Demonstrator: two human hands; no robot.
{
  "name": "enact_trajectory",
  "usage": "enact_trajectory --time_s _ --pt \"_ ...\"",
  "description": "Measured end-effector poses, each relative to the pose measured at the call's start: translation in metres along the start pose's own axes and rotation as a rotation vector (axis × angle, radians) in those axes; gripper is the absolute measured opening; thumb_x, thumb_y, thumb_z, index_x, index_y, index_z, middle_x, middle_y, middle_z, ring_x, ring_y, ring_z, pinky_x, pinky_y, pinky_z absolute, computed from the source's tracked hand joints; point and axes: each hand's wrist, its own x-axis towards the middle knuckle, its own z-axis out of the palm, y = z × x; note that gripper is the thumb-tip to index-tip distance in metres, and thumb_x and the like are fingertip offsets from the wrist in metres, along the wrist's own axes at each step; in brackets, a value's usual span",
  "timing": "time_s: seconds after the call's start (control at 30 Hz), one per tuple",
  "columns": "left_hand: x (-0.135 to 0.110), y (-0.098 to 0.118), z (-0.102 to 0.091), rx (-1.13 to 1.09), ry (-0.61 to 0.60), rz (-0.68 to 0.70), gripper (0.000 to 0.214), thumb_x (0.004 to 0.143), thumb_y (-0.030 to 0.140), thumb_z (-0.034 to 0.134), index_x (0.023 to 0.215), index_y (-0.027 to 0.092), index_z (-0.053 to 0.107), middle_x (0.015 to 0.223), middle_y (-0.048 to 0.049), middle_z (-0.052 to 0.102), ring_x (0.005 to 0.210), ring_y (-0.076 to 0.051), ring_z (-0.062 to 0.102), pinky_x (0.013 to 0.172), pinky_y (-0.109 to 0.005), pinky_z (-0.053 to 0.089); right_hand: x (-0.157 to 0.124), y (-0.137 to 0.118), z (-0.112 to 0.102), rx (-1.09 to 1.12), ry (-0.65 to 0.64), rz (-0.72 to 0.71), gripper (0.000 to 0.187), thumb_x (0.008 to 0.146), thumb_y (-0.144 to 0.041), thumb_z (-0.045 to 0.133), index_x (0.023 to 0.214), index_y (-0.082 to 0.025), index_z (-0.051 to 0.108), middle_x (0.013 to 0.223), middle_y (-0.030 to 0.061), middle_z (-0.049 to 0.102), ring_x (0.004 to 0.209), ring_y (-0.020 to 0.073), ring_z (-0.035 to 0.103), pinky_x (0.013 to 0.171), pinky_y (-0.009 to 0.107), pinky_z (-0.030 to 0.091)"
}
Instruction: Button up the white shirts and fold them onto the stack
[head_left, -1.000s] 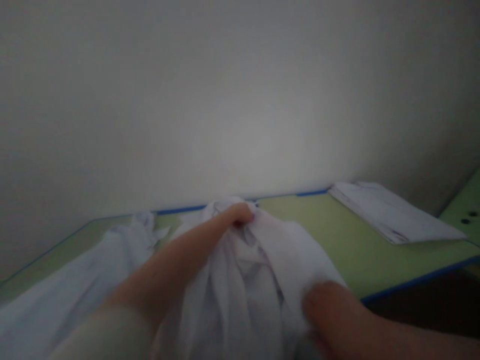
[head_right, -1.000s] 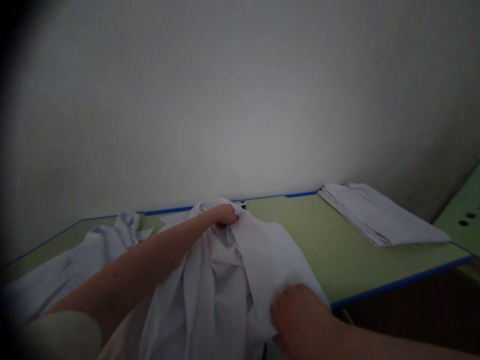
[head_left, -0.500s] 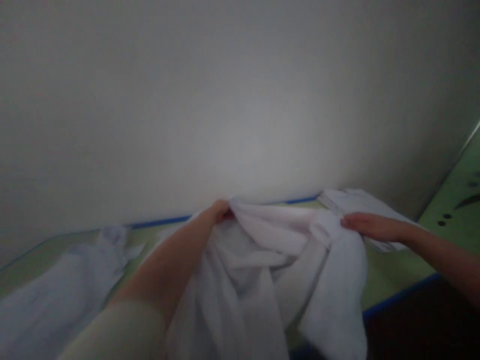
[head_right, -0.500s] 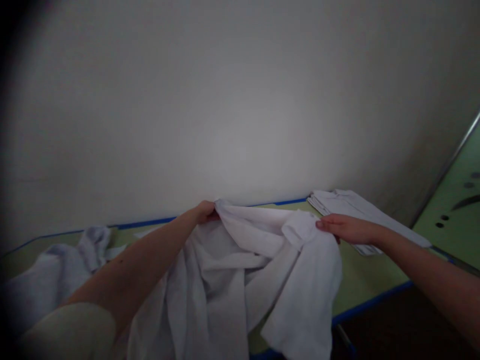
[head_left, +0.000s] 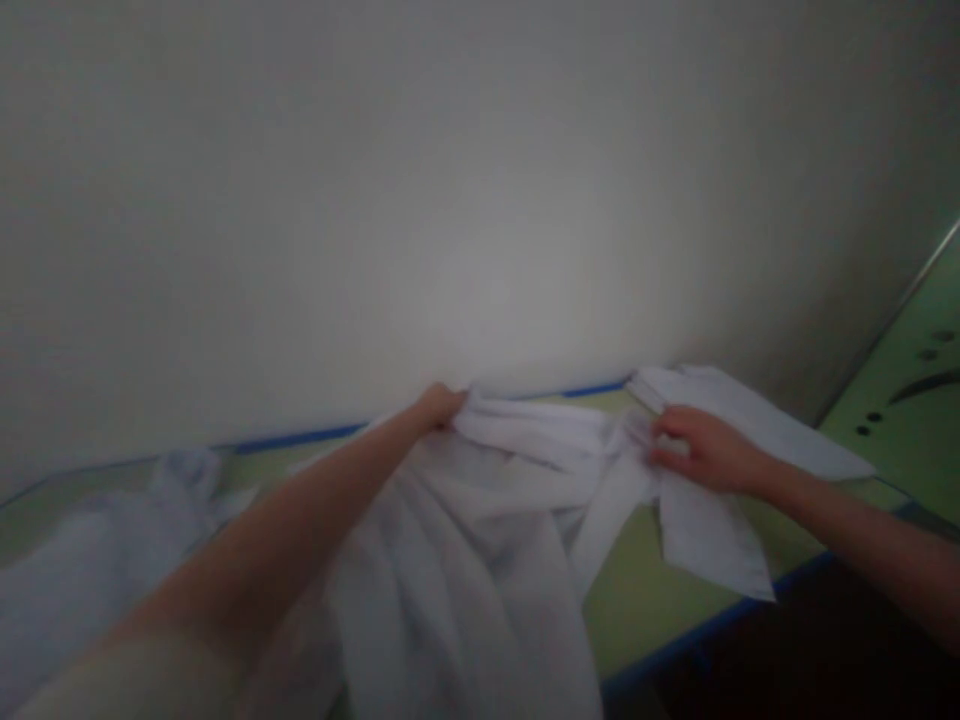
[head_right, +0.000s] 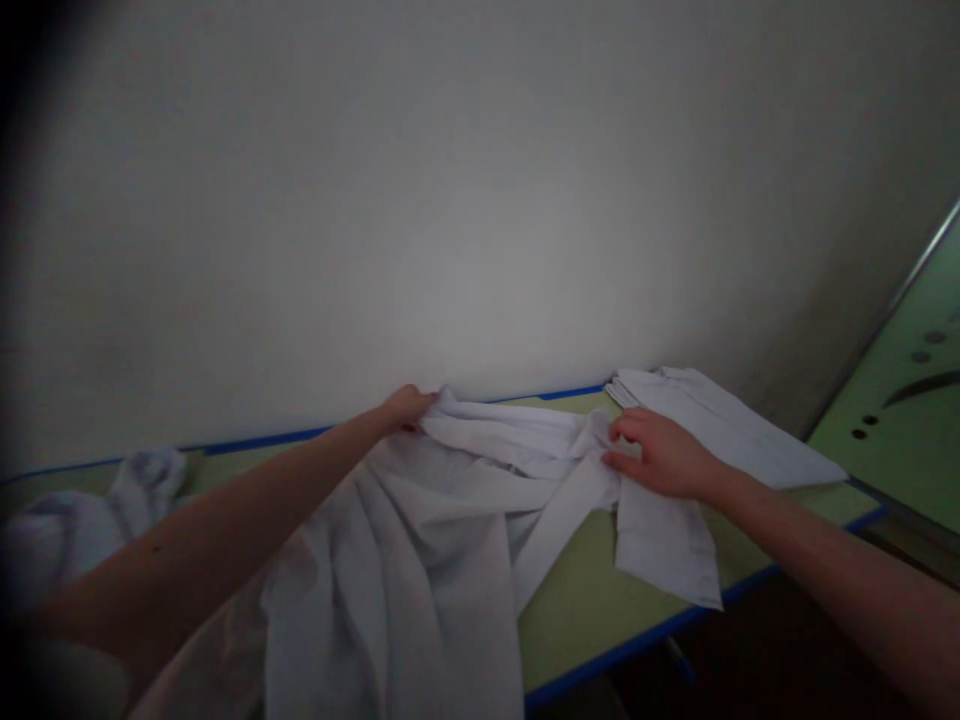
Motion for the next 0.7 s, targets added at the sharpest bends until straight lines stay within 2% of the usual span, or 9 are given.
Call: enact_trajectory --time_s 0.07,0.13,0.23,0.33,0.37,0.43,0.5,0.57,0.7 --pt "-0.016 0.012 0.002 0.105 -0.014 0.061 0.055 0.075 0.053 0.053 0.102 0.005 0.059 0.110 -0.0231 0.057 0.108 -0.031 0.051 0.086 -0.036 0.042 -0.009 -0.020 0.015 -0.085 -0.126 -0.214 0.035 0.077 -0.035 0.058 0.106 -0.016 0.058 0.105 0.0106 0.057 0.098 0.0230 0.051 0.087 0.039 0.041" --pt "-0.043 0.025 0.006 0.287 -0.044 0.204 0.069 0.068 0.065 0.052 0.106 0.007 0.059 0.118 -0.0238 0.052 0.111 -0.034 0.048 0.089 -0.038 0.039 -0.017 -0.046 0.033 -0.155 -0.174 -0.403 0.037 0.079 -0.025 0.055 0.115 -0.015 0.054 0.118 0.0118 0.052 0.113 0.0254 0.042 0.097 0.044 0.032" --pt "-0.092 0.044 0.013 0.551 -0.216 0.459 0.085 0.064 0.079 0.037 0.110 0.011 0.059 0.118 -0.0214 0.054 0.106 -0.033 0.052 0.088 -0.039 0.040 -0.026 -0.088 0.054 -0.171 -0.221 -0.539 0.020 0.081 -0.017 0.048 0.096 -0.013 0.061 0.103 0.0108 0.058 0.107 0.0214 0.045 0.100 0.042 0.028" --pt "-0.123 0.052 0.019 0.613 -0.478 0.517 0.082 0.070 0.078 0.026 0.111 0.015 0.061 0.113 -0.0166 0.060 0.104 -0.029 0.055 0.087 -0.034 0.041 -0.038 -0.121 0.057 -0.081 -0.311 -0.607 0.013 0.079 -0.019 0.049 0.083 -0.014 0.061 0.082 0.0069 0.059 0.087 0.0173 0.050 0.095 0.037 0.033" --pt "-0.126 0.051 0.021 0.612 -0.517 0.511 0.081 0.072 0.076 0.024 0.111 0.016 0.061 0.113 -0.0155 0.060 0.105 -0.028 0.055 0.087 -0.033 0.040 -0.041 -0.129 0.054 -0.055 -0.318 -0.615 0.014 0.078 -0.020 0.050 0.085 -0.014 0.060 0.083 0.0068 0.059 0.086 0.0172 0.049 0.095 0.036 0.034" --pt "-0.122 0.046 0.025 0.596 -0.514 0.525 0.075 0.078 0.070 0.021 0.111 0.016 0.061 0.114 -0.0135 0.061 0.105 -0.025 0.055 0.088 -0.031 0.039 -0.046 -0.138 0.049 -0.045 -0.290 -0.580 0.020 0.076 -0.022 0.050 0.091 -0.013 0.060 0.092 0.0090 0.059 0.092 0.0189 0.048 0.096 0.038 0.031" --pt "-0.110 0.038 0.028 0.578 -0.442 0.534 0.068 0.082 0.065 0.021 0.110 0.018 0.062 0.111 -0.0111 0.062 0.102 -0.021 0.057 0.088 -0.028 0.039 -0.043 -0.137 0.049 -0.076 -0.247 -0.461 0.024 0.075 -0.022 0.051 0.094 -0.012 0.060 0.098 0.0114 0.057 0.097 0.0211 0.046 0.095 0.040 0.030" --pt "-0.095 0.028 0.028 0.575 -0.355 0.497 0.062 0.085 0.058 0.022 0.107 0.018 0.063 0.109 -0.0109 0.064 0.100 -0.021 0.058 0.087 -0.028 0.040 -0.036 -0.129 0.056 -0.098 -0.257 -0.350 0.019 0.075 -0.022 0.051 0.088 -0.012 0.061 0.091 0.0104 0.057 0.093 0.0207 0.047 0.089 0.039 0.034" --pt "-0.070 0.003 0.019 0.614 -0.243 0.358 0.052 0.086 0.046 0.030 0.107 0.011 0.063 0.114 -0.0180 0.059 0.108 -0.028 0.052 0.091 -0.035 0.037 -0.023 -0.124 0.071 -0.044 -0.328 -0.357 0.015 0.079 -0.021 0.047 0.080 -0.014 0.060 0.080 0.0071 0.058 0.081 0.0183 0.047 0.081 0.036 0.035"
